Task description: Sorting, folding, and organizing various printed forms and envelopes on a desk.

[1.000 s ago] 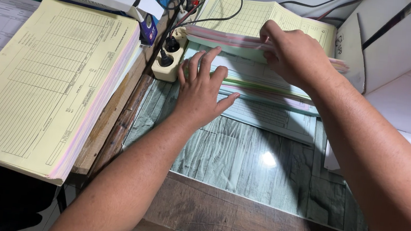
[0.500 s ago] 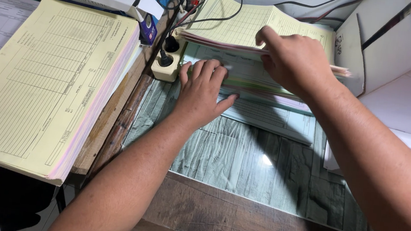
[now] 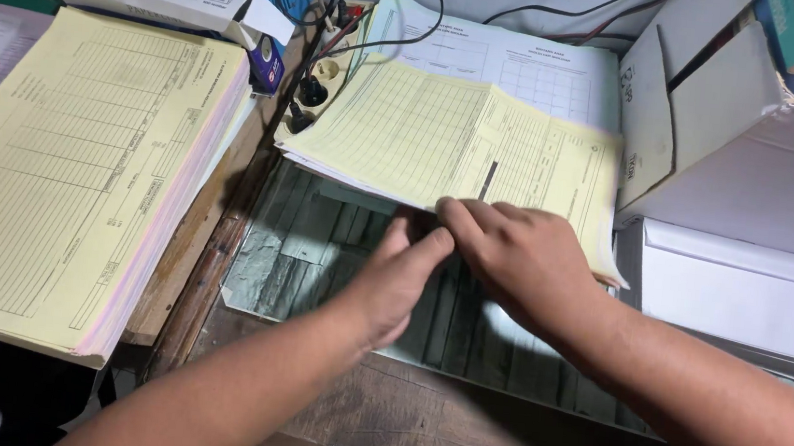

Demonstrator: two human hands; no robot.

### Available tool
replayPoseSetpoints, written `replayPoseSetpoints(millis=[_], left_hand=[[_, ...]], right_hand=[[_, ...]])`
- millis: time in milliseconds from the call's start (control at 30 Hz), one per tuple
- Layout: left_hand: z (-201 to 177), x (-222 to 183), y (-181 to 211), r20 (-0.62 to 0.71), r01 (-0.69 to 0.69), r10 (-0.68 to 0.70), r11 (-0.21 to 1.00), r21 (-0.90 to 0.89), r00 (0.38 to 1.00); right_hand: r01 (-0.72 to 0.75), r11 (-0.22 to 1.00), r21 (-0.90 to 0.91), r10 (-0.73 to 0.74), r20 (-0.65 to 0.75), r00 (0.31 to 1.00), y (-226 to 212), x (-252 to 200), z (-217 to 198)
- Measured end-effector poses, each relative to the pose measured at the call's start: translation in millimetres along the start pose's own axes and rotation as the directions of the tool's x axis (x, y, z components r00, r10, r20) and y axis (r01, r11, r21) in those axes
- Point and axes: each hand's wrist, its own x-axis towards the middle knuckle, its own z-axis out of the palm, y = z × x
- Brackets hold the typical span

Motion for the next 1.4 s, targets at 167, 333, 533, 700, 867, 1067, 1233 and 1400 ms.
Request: replayPoseSetpoints(millis=[167, 333, 533, 700, 867, 1067, 1233, 1400], left_hand=[[9.7, -40.2, -1.7, -0.282, 0.180, -0.294, 0.912, -0.369, 0.913], [-7.0, -84.8, -40.8, -0.099, 0.077, -0.147, 0.859, -0.506, 0.984], [-15.0, -100.9, -41.0, -0.557, 0.246, -0.429, 0.894, -0.375, 0.711], [-34.9, -119.0, -22.5, -0.598, 0.343, -0.251, 0.938, 0.042, 0.761], [-78.2, -124.5, -3.7, -0.264, 0.260, -0.149, 0.851, 0.457, 0.953], [-66.6, -91.1, 27.1, -0.244, 0.197, -0.095, 0.878, 0.436, 0.965], [-34.8, -65.8, 38.5, -0.265, -0.293, 0.305, 0.952, 0.083, 0.915], [-9.2, -75.3, 75.0, 0.077, -0.680, 0.708, 0.635, 0.366, 0.702]], right_hand=[[-0.010, 0.964, 0.266, -0.030, 0.143, 0.989, -30.9, -30.2, -22.2], [-0.134, 0.792, 0.596, -0.057, 0.290, 0.955, -60.0, -50.5, -39.1], [-0.240, 0.423, 0.873, -0.219, 0.356, 0.909, -50.1, -41.9, -66.2], [-0.250, 0.413, 0.876, -0.071, 0.304, 0.950, -24.4, -38.7, -60.3], [-0.657, 0.345, 0.670, 0.282, 0.593, 0.754, 8.2, -31.0, -40.2], [-0.590, -0.411, 0.695, 0.241, 0.707, 0.665, 13.0, -41.5, -26.1], [-0.441, -0.459, 0.771, 0.408, 0.624, 0.667, 15.7, -45.4, -46.9], [-0.229, -0.095, 0.969, 0.576, 0.241, 0.781, 22.3, -50.3, -95.5]])
